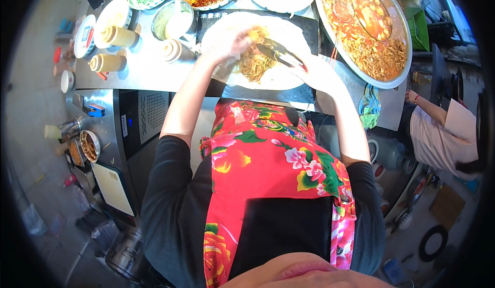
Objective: The person assembles food wraps by layering noodles, vegetables, and sauces onto a thin sheet, then rolling and folding the sheet into a compact bundle. The person uses tongs to transfer ingredients and hands to fold the wrap, placing the finished bundle into a plastic bag.
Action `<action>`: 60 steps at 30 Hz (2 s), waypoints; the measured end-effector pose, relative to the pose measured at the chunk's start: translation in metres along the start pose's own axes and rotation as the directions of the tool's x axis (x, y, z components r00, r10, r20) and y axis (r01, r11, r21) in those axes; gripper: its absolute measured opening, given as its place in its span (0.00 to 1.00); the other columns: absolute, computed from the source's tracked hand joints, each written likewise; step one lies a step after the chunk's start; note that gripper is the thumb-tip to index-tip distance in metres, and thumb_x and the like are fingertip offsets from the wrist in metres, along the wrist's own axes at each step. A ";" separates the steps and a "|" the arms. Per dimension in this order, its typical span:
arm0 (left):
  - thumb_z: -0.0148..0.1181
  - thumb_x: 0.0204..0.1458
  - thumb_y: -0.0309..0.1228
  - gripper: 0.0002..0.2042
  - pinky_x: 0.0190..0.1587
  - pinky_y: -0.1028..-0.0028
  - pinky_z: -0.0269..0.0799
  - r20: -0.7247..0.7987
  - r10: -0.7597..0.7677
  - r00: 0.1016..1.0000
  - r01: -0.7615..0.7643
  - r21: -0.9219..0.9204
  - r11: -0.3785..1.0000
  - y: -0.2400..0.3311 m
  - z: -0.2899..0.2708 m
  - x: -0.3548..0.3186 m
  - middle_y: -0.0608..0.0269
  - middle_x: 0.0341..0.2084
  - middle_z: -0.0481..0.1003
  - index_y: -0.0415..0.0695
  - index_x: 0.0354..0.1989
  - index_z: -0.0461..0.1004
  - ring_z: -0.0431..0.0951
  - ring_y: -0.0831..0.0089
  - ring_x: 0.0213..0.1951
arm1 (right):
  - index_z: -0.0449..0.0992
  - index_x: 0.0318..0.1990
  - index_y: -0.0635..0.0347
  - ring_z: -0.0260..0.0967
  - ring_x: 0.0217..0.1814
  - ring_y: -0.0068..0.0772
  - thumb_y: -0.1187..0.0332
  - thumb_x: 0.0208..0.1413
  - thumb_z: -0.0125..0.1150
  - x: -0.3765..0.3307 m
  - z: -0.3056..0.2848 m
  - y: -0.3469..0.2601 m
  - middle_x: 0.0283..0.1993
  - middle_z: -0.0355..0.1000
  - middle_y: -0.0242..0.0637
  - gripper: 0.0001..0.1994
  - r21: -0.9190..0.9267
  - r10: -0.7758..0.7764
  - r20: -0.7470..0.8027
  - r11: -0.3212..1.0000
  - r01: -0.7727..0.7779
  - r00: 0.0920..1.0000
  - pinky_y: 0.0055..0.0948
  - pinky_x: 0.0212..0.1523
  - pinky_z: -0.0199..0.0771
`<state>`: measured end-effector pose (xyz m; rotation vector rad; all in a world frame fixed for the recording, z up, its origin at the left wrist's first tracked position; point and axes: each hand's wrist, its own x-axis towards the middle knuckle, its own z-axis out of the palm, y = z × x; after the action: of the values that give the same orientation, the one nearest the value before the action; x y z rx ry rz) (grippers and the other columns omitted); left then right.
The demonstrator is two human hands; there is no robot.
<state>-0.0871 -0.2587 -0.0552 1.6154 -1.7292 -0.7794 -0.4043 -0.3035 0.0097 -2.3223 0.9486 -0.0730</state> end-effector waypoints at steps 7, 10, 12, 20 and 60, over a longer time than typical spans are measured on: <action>0.58 0.54 0.36 0.12 0.48 0.60 0.76 0.086 -0.202 0.976 0.141 0.459 0.877 -0.005 -0.023 0.019 0.48 0.37 0.80 0.47 0.42 0.80 0.80 0.51 0.44 | 0.70 0.63 0.55 0.76 0.48 0.52 0.56 0.59 0.63 -0.006 0.009 -0.004 0.42 0.76 0.52 0.26 -0.170 0.074 -0.005 0.983 -0.074 0.997 0.44 0.48 0.74; 0.60 0.52 0.36 0.14 0.47 0.62 0.76 0.161 -0.212 0.964 0.111 0.482 0.869 0.002 -0.029 0.017 0.49 0.38 0.80 0.46 0.45 0.79 0.80 0.54 0.43 | 0.70 0.63 0.55 0.76 0.46 0.51 0.56 0.58 0.63 -0.012 0.007 -0.010 0.41 0.76 0.52 0.26 -0.116 0.190 0.054 0.976 -0.183 0.980 0.43 0.46 0.74; 0.60 0.51 0.34 0.15 0.47 0.65 0.76 0.159 -0.216 0.963 0.153 0.337 0.929 0.010 -0.034 0.009 0.51 0.40 0.80 0.46 0.48 0.78 0.81 0.59 0.42 | 0.69 0.65 0.54 0.75 0.44 0.49 0.56 0.58 0.64 -0.013 0.004 -0.017 0.39 0.75 0.50 0.28 -0.039 0.227 0.069 0.974 -0.225 0.972 0.42 0.45 0.73; 0.59 0.54 0.24 0.19 0.50 0.75 0.73 0.044 -0.220 0.975 0.224 -0.206 0.952 0.011 -0.021 -0.018 0.64 0.42 0.83 0.40 0.55 0.76 0.79 0.77 0.42 | 0.69 0.68 0.50 0.72 0.38 0.34 0.54 0.60 0.63 -0.006 -0.003 -0.029 0.37 0.75 0.43 0.29 0.190 0.065 0.019 0.980 -0.067 0.998 0.34 0.41 0.72; 0.62 0.51 0.33 0.11 0.39 0.70 0.74 0.044 -0.136 0.990 0.139 -0.069 0.988 0.031 0.014 -0.012 0.60 0.30 0.80 0.43 0.41 0.81 0.79 0.72 0.33 | 0.77 0.60 0.53 0.68 0.27 0.25 0.52 0.61 0.63 -0.006 -0.018 0.006 0.29 0.72 0.36 0.24 -0.023 0.185 0.122 0.983 -0.184 0.975 0.29 0.31 0.69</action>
<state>-0.1168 -0.2443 -0.0398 1.6945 -1.6103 -0.9340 -0.4177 -0.3121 0.0214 -2.2093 1.0985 0.1511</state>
